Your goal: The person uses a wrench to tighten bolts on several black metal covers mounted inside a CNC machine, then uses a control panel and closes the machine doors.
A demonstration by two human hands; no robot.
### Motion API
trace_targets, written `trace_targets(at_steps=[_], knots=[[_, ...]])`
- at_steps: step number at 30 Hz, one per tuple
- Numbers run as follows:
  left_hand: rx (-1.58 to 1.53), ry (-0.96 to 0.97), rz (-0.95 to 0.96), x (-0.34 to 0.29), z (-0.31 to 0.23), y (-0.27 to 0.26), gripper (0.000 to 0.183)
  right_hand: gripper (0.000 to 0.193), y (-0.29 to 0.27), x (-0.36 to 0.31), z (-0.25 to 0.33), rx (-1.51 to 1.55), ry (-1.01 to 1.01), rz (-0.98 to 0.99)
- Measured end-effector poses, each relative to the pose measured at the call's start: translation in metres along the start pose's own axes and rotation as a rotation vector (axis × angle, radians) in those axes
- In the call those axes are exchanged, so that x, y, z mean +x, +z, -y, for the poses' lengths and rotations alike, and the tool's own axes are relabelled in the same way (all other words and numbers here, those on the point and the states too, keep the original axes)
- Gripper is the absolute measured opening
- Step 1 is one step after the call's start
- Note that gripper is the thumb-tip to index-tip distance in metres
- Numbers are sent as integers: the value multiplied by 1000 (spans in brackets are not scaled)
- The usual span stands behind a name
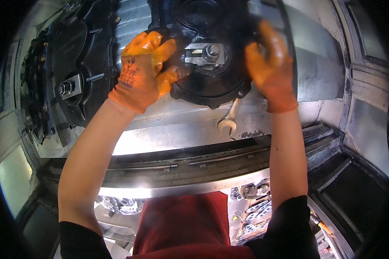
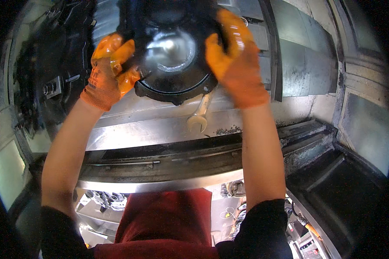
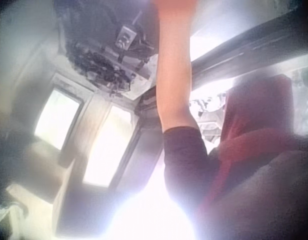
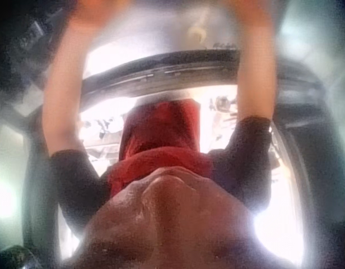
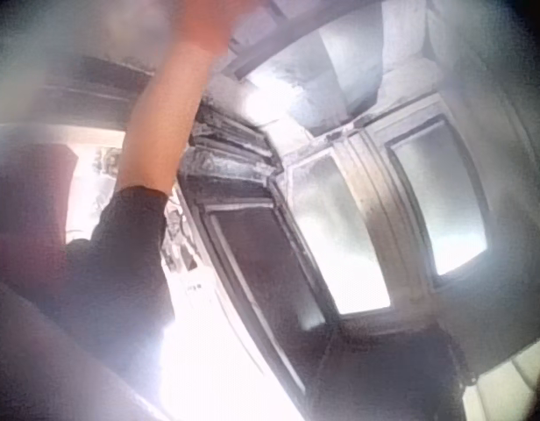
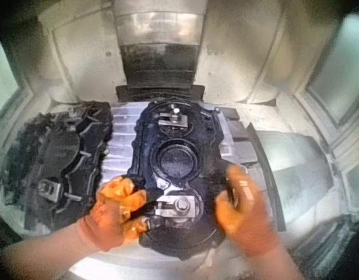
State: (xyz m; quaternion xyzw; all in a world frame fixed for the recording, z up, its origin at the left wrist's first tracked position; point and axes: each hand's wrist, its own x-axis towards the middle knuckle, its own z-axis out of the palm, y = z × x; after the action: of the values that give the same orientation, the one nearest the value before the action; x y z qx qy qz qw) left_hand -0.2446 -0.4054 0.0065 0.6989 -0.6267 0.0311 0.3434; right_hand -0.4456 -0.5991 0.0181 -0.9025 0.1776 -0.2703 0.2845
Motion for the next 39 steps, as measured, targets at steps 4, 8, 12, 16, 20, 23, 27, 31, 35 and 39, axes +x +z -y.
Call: trace_targets(at_steps=[4,8,12,16,20,23,27,31,35,39], knots=[[2,13,-55,-1,-1,1,38,62,-5,-14,0,-220,-40,114],[-17,-16,-20,0,-2,0,39,59,5,-15,-10,-254,-142,166],[100,57,-20,2,-1,-1,41,58,7,2,-16,-272,-281,164],[118,73,-70,1,0,3,45,56,-2,22,-4,-372,-518,161],[-6,26,-46,0,-3,9,46,43,-9,33,5,-292,-351,264],[8,12,-47,3,-8,10,45,55,-10,32,0,-427,-477,235],[-1137,-860,-77,5,-17,10,37,55,-9,17,-15,-302,-432,191],[-1934,-1410,-70,1,-17,14,36,60,-2,5,-26,-225,-340,136],[-1880,-1290,-14,-6,-9,21,44,70,4,-2,-18,-122,-254,74],[-1802,-1128,51,-9,-5,23,51,71,-4,-25,12,-94,-135,194]])
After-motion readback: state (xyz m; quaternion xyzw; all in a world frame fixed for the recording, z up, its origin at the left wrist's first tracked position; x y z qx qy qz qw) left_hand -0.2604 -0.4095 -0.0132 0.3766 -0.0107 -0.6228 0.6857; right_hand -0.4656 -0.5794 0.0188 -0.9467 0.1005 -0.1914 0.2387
